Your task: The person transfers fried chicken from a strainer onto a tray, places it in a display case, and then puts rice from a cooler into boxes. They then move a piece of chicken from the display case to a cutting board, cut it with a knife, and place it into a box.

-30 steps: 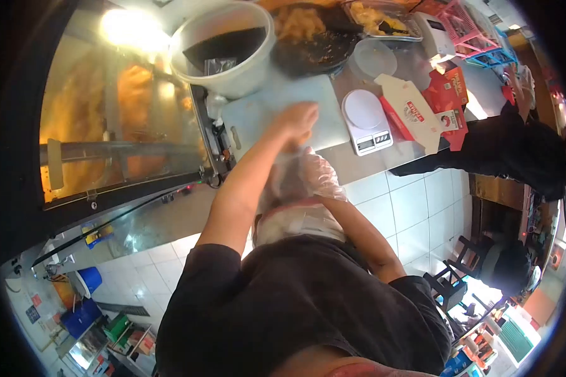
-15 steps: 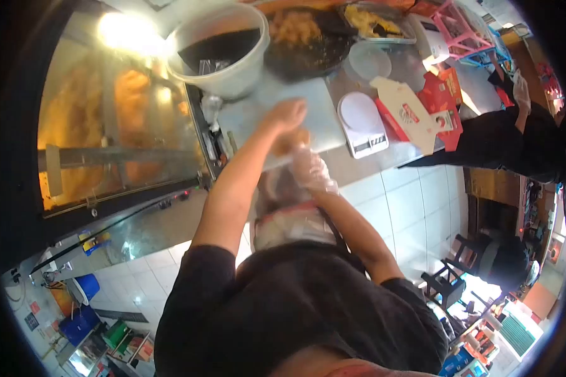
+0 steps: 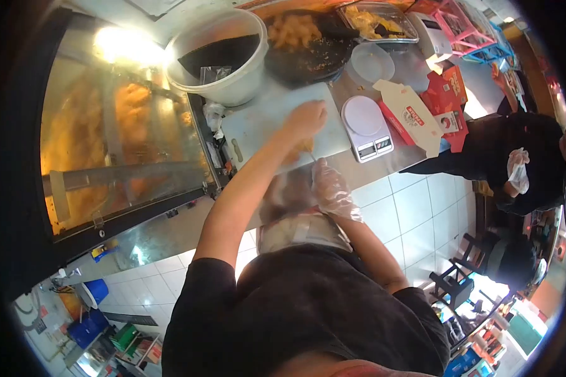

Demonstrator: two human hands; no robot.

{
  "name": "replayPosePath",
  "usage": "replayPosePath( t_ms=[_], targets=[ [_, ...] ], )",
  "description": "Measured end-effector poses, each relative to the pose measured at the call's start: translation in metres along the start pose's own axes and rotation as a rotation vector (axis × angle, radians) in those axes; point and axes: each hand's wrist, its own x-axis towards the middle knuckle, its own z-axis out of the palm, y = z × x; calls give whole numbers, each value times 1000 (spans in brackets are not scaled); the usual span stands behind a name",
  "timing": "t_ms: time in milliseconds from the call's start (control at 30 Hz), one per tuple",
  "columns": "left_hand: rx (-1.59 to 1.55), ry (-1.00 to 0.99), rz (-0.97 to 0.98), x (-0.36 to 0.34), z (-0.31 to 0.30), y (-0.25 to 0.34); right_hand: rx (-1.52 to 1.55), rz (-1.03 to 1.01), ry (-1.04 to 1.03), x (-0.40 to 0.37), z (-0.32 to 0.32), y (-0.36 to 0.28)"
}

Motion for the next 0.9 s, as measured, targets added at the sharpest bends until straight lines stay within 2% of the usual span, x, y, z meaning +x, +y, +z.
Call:
replayPosePath(
  t_ms=[33, 133, 200, 233, 267, 333, 367, 433, 533, 600, 633, 667, 733, 833, 900],
  targets=[
    [-7, 7, -10, 1, -1, 2, -8, -42, -18, -7, -6, 3],
    [-57, 19, -20, 5, -16, 11, -7, 0, -127, -12, 4, 19],
    [24, -69, -20, 2, -24, 8, -185, -110, 13, -13, 23, 36],
    [67, -114, -21, -2, -29, 6, -187, -108, 7, -20, 27, 46],
    [31, -56, 33, -12, -33, 7, -189, -105, 1, -26, 24, 50],
    [-33, 79, 153, -27, -50, 16, -34, 2, -142, -34, -26, 44],
    [-78, 180, 65, -41, -57, 21, -56, 106, -168, -41, -36, 45],
    [-167, 374, -114, -70, -66, 30, -72, 99, -42, -62, -28, 67],
    [26, 429, 109, -93, -43, 10, 20, 214, 4, -68, -5, 81],
    [145, 187, 11, -96, -29, 17, 59, 202, 75, -57, 4, 81],
    [205, 64, -39, -97, -23, 22, 18, 132, 109, -53, 16, 89],
    [211, 51, -80, -95, -13, 20, -26, 63, 146, -48, 28, 97],
    [222, 28, -163, -89, 4, 12, 56, 218, 61, -35, -2, 58],
    [314, 168, -238, -104, 3, 33, 60, 136, 38, -29, -6, 56],
    [181, 442, -183, -123, -8, 38, 36, 120, 7, -34, -7, 63]
  ],
)
